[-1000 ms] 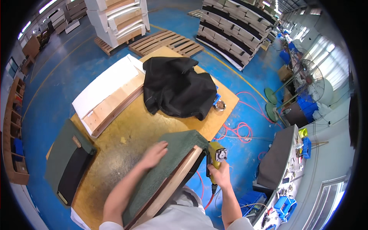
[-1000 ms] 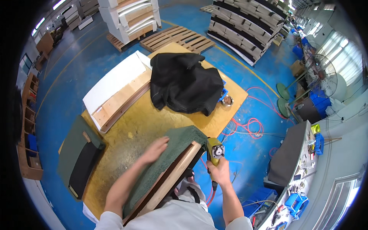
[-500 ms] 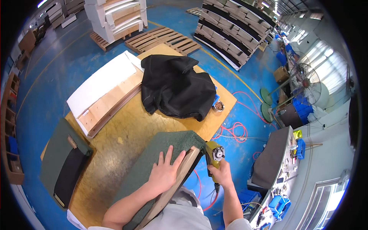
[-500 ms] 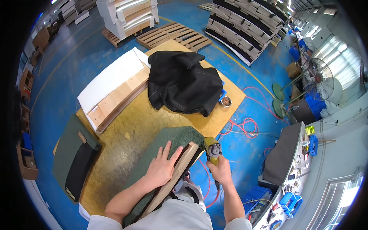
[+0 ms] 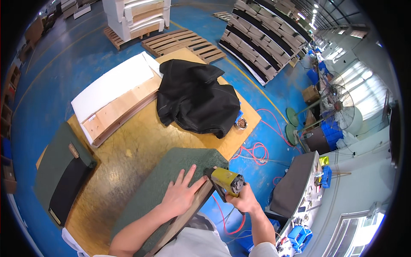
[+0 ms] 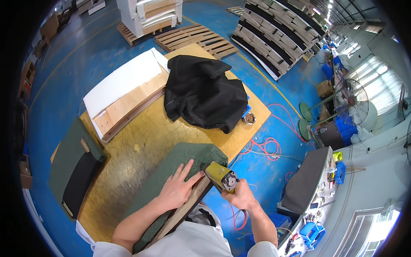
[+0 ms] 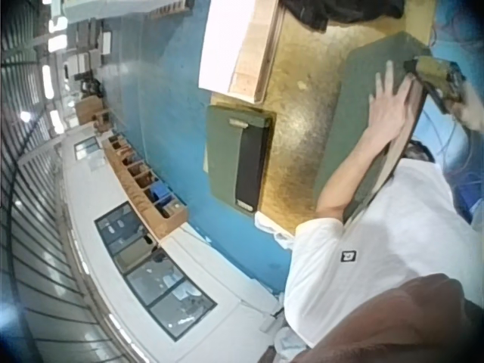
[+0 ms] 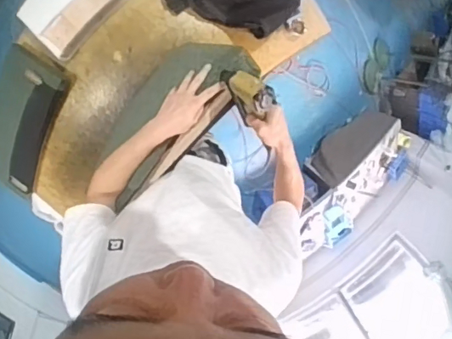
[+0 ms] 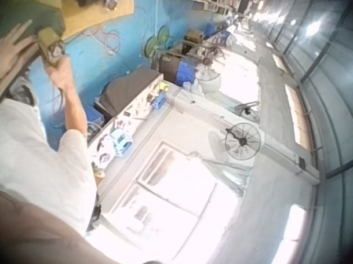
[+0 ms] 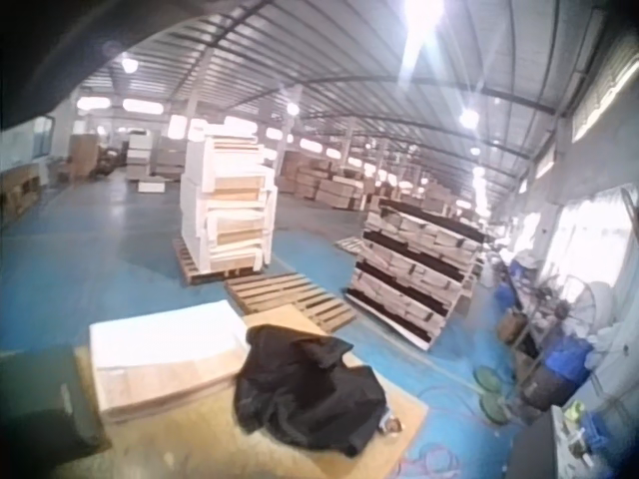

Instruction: The person uses a pneumatic nail gun to attach a black fabric strip to the edge of a green upholstered cushion. They repeatedly staple the fabric along the side, flip the cushion to work on different edges, and smooth the material with their hands to ensure it is taut.

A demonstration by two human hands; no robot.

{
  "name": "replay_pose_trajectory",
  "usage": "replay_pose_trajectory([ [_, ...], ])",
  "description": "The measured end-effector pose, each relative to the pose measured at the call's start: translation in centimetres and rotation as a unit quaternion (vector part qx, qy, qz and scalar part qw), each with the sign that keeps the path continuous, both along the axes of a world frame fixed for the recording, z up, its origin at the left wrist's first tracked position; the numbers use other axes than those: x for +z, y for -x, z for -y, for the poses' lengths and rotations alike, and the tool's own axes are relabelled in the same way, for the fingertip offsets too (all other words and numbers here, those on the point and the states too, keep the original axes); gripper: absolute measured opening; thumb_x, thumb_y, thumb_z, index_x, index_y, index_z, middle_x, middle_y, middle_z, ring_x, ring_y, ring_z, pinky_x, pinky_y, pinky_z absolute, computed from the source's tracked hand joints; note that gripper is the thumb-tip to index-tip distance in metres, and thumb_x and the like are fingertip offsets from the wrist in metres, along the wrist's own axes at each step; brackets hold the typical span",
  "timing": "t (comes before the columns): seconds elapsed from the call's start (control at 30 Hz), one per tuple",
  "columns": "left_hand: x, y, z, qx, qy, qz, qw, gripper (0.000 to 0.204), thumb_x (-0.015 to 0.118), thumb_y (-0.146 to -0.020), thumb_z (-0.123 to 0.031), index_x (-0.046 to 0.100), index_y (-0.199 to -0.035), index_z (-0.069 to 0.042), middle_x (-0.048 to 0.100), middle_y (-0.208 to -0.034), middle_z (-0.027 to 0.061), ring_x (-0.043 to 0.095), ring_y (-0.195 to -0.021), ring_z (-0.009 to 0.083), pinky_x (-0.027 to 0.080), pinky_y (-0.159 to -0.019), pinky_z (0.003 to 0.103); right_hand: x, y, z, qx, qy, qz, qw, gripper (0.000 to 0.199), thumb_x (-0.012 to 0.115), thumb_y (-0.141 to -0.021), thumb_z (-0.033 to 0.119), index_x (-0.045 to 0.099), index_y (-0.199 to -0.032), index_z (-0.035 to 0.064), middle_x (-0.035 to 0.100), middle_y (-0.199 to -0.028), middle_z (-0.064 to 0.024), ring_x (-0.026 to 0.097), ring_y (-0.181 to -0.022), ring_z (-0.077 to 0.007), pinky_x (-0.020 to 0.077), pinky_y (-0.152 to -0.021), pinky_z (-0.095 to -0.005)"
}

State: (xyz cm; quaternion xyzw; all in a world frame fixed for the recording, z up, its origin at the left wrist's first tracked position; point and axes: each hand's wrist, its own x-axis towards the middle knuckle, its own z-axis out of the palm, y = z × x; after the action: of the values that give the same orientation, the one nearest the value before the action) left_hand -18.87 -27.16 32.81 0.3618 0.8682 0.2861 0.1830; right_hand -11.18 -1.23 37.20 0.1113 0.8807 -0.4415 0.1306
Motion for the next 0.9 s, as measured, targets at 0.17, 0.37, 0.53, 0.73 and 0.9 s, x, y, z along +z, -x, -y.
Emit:
replay_pose_trajectory([
  [0.17, -0.1, -0.8, 1.6, -0.010, -0.003, -0.017, 1.000, 0.054, 0.062, -0.099, -0.018, 0.052, -0.152, -0.024, 0.019, -0.171, 0.0239, 0.035, -0.148, 0.0549, 0.045, -0.107, 0.065, 0.7, -0.8, 1.2, 0.049, 0.016, -0.027, 0.998, 0.021, 0.072, -0.078, 0.013, 0.066, -0.085, -0.0065, 0.065, -0.067, -0.0208, 0.062, -0.058, -0.0346, 0.0510, -0.059, -0.0426],
  [0.37, 0.2, -2.8, 3.3, 0.000, 0.006, -0.020, 1.000, 0.046, 0.063, -0.100, -0.023, 0.058, -0.146, -0.021, 0.020, -0.170, 0.0251, 0.036, -0.147, 0.0550, 0.043, -0.109, 0.066, 0.5, -2.6, 2.6, 0.077, 0.045, 0.003, 0.996, 0.020, 0.073, -0.077, 0.011, 0.067, -0.087, -0.0051, 0.065, -0.069, -0.0211, 0.060, -0.059, -0.0396, 0.0508, -0.059, -0.0426],
  [0.53, 0.7, -4.1, 4.3, -0.014, 0.047, -0.058, 0.997, 0.048, 0.066, -0.094, -0.019, 0.062, -0.141, -0.018, 0.022, -0.168, 0.0283, 0.037, -0.146, 0.0563, 0.043, -0.109, 0.066, 1.4, -3.6, 4.3, 0.091, 0.055, 0.036, 0.994, 0.034, 0.076, -0.076, 0.011, 0.067, -0.106, -0.0021, 0.067, -0.072, -0.0210, 0.063, -0.063, -0.0418, 0.0519, -0.061, -0.0431],
  [0.73, 0.8, -5.2, 5.0, -0.015, 0.031, -0.068, 0.997, 0.032, 0.065, -0.090, -0.014, 0.071, -0.121, -0.007, 0.021, -0.168, 0.0303, 0.034, -0.148, 0.0557, 0.041, -0.112, 0.067, 2.2, -4.7, 6.0, 0.120, 0.063, 0.053, 0.989, 0.040, 0.077, -0.076, 0.012, 0.066, -0.113, 0.0006, 0.069, -0.073, -0.0189, 0.066, -0.066, -0.0410, 0.0531, -0.063, -0.0421],
  [0.9, 1.0, -5.7, 5.8, -0.039, 0.045, -0.063, 0.996, 0.035, 0.065, -0.088, -0.013, 0.073, -0.122, -0.006, 0.023, -0.165, 0.0344, 0.032, -0.149, 0.0563, 0.040, -0.114, 0.066, 2.3, -6.2, 7.3, 0.125, 0.047, 0.070, 0.989, 0.041, 0.079, -0.074, 0.013, 0.068, -0.112, 0.0031, 0.069, -0.074, -0.0169, 0.063, -0.061, -0.0384, 0.0535, -0.063, -0.0398],
])
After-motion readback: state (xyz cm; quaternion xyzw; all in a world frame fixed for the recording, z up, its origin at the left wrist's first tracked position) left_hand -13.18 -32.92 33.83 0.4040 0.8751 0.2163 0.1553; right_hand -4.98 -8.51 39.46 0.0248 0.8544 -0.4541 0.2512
